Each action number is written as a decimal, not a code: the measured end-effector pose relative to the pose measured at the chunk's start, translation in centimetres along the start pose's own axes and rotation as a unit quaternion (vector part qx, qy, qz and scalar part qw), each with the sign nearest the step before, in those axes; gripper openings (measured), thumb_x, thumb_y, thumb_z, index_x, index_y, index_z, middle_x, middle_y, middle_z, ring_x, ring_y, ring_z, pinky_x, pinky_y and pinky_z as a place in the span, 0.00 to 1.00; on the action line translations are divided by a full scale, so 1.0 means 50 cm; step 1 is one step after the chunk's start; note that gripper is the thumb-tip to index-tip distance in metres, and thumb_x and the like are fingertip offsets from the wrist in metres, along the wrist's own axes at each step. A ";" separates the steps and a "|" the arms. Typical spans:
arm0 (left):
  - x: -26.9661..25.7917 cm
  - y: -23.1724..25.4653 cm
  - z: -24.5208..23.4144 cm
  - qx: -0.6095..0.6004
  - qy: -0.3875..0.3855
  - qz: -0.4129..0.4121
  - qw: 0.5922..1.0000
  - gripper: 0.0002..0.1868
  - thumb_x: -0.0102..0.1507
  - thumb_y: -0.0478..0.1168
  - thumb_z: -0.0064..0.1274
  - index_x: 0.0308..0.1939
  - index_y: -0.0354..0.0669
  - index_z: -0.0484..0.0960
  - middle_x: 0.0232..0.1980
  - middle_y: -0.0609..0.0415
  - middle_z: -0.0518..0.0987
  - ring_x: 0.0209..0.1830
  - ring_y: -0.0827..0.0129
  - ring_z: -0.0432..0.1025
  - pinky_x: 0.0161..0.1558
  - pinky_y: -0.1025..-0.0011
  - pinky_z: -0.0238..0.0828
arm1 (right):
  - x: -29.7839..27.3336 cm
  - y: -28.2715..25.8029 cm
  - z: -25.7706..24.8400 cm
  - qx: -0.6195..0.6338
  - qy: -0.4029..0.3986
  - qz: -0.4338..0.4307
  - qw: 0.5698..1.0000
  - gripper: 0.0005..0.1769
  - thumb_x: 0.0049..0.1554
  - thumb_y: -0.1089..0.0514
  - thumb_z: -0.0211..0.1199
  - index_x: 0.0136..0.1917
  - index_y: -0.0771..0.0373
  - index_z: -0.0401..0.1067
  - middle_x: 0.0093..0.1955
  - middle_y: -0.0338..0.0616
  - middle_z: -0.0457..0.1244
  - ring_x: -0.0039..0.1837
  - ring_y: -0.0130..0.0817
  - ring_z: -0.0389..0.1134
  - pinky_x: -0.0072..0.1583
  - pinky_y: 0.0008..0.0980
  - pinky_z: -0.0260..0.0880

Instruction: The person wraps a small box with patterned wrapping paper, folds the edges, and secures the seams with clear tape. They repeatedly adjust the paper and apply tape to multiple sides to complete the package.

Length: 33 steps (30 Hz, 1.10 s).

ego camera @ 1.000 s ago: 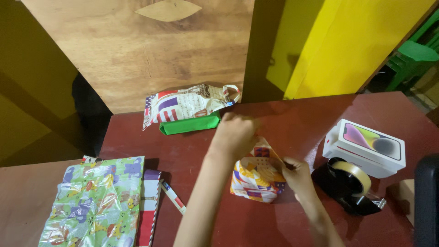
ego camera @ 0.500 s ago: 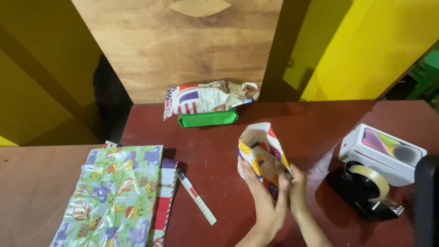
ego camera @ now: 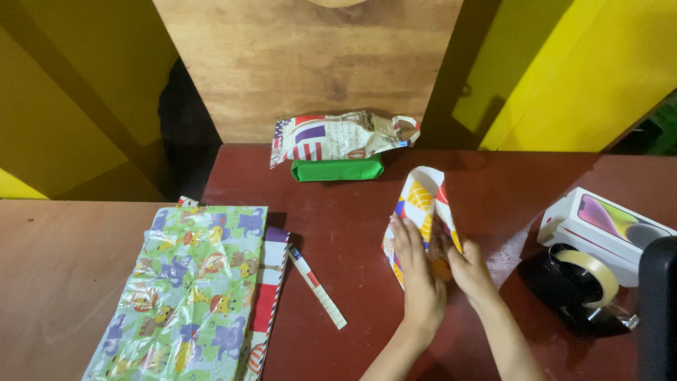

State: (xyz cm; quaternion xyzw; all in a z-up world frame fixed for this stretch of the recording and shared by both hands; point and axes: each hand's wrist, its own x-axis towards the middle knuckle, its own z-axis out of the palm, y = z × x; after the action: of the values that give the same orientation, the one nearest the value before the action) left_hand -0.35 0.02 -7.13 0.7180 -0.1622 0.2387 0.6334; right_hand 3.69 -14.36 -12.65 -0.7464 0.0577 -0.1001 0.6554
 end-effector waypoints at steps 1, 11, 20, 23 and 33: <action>0.001 0.003 -0.001 0.024 -0.009 0.000 1.000 0.41 0.63 0.24 0.41 0.80 0.26 0.45 0.85 0.27 0.39 0.87 0.38 0.34 0.81 0.49 0.31 | 0.006 0.001 -0.006 -0.003 -0.009 -0.001 1.000 0.17 0.65 0.59 0.52 0.64 0.67 0.71 0.57 0.37 0.69 0.57 0.21 0.66 0.58 0.25 0.67; 0.010 0.005 -0.068 0.178 -0.088 0.073 0.977 0.39 0.65 0.47 0.49 0.79 0.39 0.59 0.82 0.33 0.57 0.82 0.45 0.54 0.79 0.43 0.41 | 0.090 0.051 -0.087 -0.030 -0.054 0.071 0.996 0.16 0.69 0.58 0.55 0.62 0.71 0.75 0.47 0.48 0.67 0.44 0.34 0.63 0.42 0.36 0.62; 0.054 -0.030 -0.102 0.334 -0.169 0.190 0.908 0.41 0.58 0.38 0.52 0.78 0.57 0.65 0.75 0.45 0.67 0.68 0.50 0.65 0.73 0.48 0.53 | 0.058 -0.020 -0.085 0.042 0.012 0.005 0.999 0.29 0.62 0.44 0.65 0.66 0.68 0.67 0.61 0.46 0.68 0.64 0.33 0.69 0.65 0.35 0.66; 0.083 -0.049 -0.090 0.373 -0.172 0.188 0.892 0.37 0.62 0.35 0.50 0.77 0.54 0.66 0.74 0.52 0.68 0.63 0.54 0.67 0.71 0.52 0.57 | 0.026 -0.028 -0.061 0.125 -0.042 -0.047 0.990 0.50 0.48 0.40 0.72 0.76 0.58 0.54 0.71 0.48 0.61 0.72 0.37 0.62 0.70 0.41 0.62; 0.119 -0.034 -0.097 0.258 -0.194 0.160 0.933 0.25 0.60 0.39 0.59 0.62 0.46 0.76 0.68 0.54 0.73 0.66 0.55 0.66 0.71 0.53 0.57 | 0.002 -0.039 -0.051 0.095 -0.038 -0.081 0.991 0.76 0.43 0.56 0.75 0.88 0.44 0.25 0.80 0.52 0.51 0.78 0.46 0.54 0.75 0.50 0.55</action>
State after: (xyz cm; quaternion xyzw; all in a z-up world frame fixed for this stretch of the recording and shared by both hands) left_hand 4.86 5.45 -4.89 0.8535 -0.3273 0.2266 0.3362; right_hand 3.15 -16.61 -10.39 -0.6862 -0.0372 -0.1292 0.7149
